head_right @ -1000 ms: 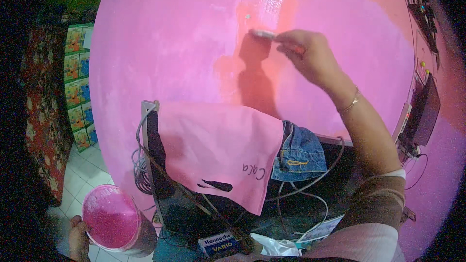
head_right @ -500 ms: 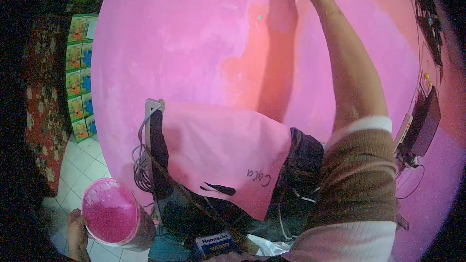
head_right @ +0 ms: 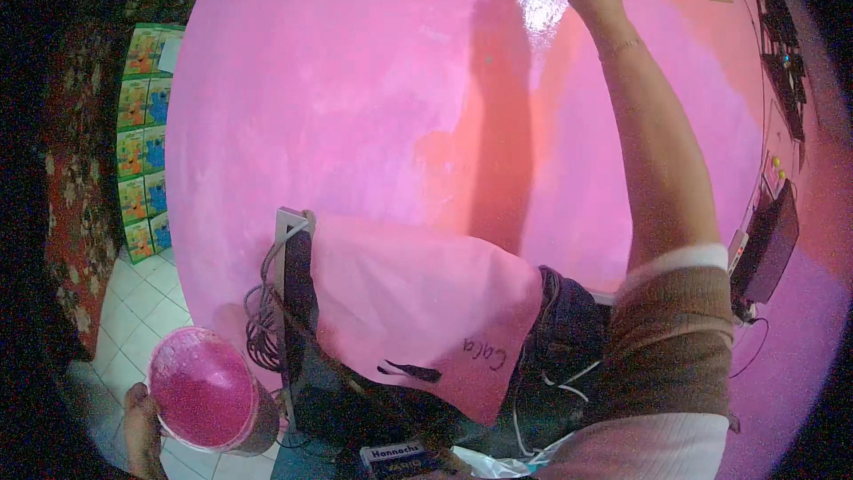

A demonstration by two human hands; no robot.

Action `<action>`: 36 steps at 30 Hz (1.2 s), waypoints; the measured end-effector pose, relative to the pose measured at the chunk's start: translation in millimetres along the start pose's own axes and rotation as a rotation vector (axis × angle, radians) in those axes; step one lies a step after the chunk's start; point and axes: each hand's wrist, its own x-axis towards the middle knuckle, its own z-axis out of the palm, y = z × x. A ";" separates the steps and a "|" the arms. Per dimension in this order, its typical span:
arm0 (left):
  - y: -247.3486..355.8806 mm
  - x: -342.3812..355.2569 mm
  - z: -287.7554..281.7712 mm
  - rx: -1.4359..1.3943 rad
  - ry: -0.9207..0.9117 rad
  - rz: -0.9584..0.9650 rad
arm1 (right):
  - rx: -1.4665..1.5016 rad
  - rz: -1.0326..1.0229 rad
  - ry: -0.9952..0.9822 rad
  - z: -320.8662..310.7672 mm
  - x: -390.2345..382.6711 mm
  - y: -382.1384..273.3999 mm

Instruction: The person prepares pink paint in a small white bucket and then uses a paint brush to apply the pink paint to a wall above a television.

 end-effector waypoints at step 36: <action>-5.8 -42.7 -3.0 0.208 0.038 -0.307 | -0.093 -0.099 -0.083 5.6 14.3 1.9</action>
